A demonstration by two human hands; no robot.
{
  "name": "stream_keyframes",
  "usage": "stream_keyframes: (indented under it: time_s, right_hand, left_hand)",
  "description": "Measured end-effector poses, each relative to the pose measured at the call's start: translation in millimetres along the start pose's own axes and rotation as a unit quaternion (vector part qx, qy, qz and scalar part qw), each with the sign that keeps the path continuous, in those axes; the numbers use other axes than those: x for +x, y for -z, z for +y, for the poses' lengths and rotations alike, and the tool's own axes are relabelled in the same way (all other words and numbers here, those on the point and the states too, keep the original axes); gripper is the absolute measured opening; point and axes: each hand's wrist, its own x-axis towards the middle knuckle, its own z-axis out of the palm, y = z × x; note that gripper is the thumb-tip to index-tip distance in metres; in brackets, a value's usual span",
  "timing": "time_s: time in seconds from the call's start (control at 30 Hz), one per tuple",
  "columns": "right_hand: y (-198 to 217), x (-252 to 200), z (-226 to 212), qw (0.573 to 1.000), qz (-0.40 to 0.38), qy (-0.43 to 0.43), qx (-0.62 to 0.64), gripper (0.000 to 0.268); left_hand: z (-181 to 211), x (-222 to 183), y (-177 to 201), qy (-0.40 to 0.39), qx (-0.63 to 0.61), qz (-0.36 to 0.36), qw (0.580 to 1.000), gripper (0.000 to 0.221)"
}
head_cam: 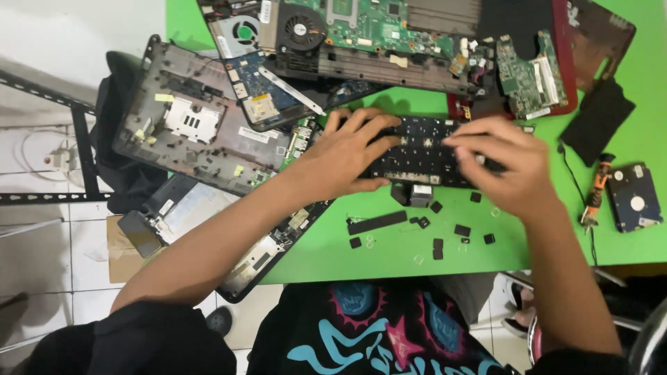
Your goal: Repairing a laptop keyboard by manually installing and securing individual key caps onto the keyboard assembly.
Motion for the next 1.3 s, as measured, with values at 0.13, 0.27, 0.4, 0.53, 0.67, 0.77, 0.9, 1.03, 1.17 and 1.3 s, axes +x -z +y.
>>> stream_keyframes:
  time_s: [0.13, 0.27, 0.4, 0.53, 0.67, 0.77, 0.9, 1.03, 1.17, 1.3]
  right_hand:
    - [21, -21, -22, 0.997, -0.010, -0.072, -0.036, 0.013]
    - [15, -53, -39, 0.982, -0.107, -0.152, -0.024, 0.015]
    - [-2, -77, -51, 0.969, -0.200, -0.147, -0.019, 0.023]
    - [-14, -71, -71, 0.977, -0.168, -0.118, -0.063, 0.023]
    - [-25, -75, -70, 0.979, -0.114, -0.147, -0.089, 0.022]
    - [-30, -80, -67, 0.978, -0.110, -0.145, -0.104, 0.022]
    - [-38, -80, -71, 0.976, -0.095, -0.117, -0.160, 0.018]
    - [-72, -64, -94, 0.985, -0.095, -0.082, -0.116, 0.015]
    - [-101, -41, -108, 0.990, -0.116, 0.012, -0.080, 0.016]
    - [-111, -32, -110, 0.985, -0.106, 0.080, -0.114, 0.009]
  left_hand:
    - [8, 1, 14, -0.029, 0.010, 0.022, 0.999, 0.050]
    - [16, -1, 10, -0.093, 0.048, 0.062, 0.993, 0.026]
    - [20, -3, 8, -0.106, 0.087, 0.051, 0.989, 0.020]
    - [27, -2, 2, -0.084, 0.068, 0.031, 0.994, 0.015]
    - [26, 0, -6, -0.083, 0.064, 0.085, 0.991, 0.009]
    - [22, -2, -7, -0.089, 0.059, 0.077, 0.991, 0.009]
    - [24, -1, -4, -0.085, 0.065, 0.060, 0.992, 0.012]
    - [26, -1, -3, -0.085, 0.055, 0.055, 0.993, 0.012]
    - [16, 0, -18, -0.112, 0.017, 0.114, 0.987, 0.010]
    - [5, 3, -27, -0.129, -0.030, 0.165, 0.977, 0.011]
